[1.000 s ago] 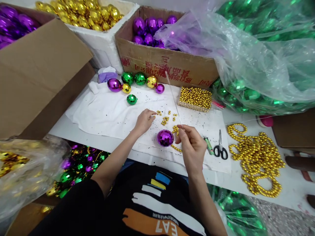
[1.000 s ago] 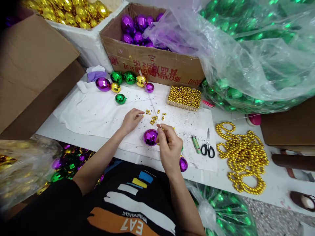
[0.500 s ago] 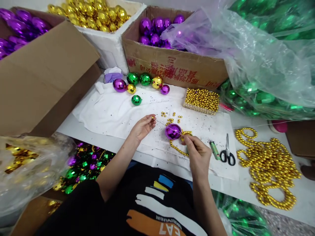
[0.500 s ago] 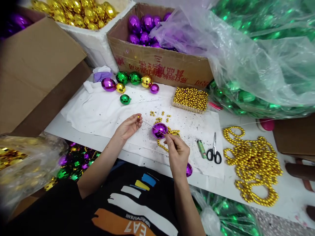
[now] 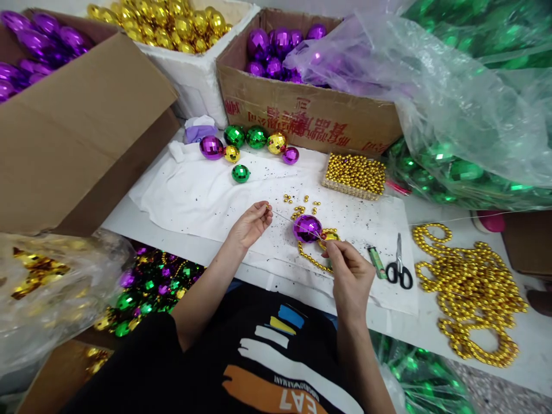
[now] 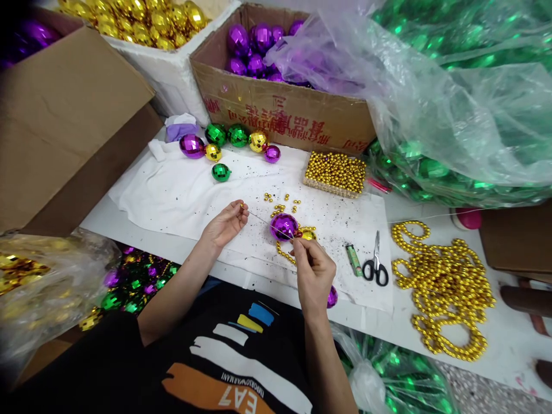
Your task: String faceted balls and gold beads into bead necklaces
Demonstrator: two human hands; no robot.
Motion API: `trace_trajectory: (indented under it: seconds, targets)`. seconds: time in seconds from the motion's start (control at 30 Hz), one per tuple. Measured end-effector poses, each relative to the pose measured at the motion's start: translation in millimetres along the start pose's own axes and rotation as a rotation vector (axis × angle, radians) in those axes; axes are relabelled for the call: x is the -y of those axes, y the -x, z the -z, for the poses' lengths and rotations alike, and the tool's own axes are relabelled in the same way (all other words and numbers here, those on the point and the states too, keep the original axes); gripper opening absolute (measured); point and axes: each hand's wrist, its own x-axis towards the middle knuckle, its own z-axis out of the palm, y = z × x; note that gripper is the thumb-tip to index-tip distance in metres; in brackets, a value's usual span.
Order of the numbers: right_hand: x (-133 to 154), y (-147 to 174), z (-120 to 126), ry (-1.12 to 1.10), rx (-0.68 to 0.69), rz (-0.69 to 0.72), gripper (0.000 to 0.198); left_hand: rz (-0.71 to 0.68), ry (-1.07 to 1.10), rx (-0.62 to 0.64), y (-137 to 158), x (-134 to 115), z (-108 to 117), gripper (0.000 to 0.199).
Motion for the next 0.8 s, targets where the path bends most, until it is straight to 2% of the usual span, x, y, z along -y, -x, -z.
trace_trajectory:
  seconds: [0.57, 0.73, 0.8]
  targets:
    - [1.6, -1.1, 0.4, -0.006, -0.013, 0.007, 0.022, 0.012, 0.025, -0.019, 2.1, 0.3, -5.4, 0.014]
    - [3.1, -0.4, 0.4, 0.044, -0.022, 0.064, 0.022, -0.013, -0.004, -0.012, 2.3, 1.2, -5.9, 0.016]
    - [0.5, -1.1, -3.2, 0.082, 0.017, 0.096, 0.021, -0.03, -0.03, 0.013, 4.0, 5.1, -7.8, 0.016]
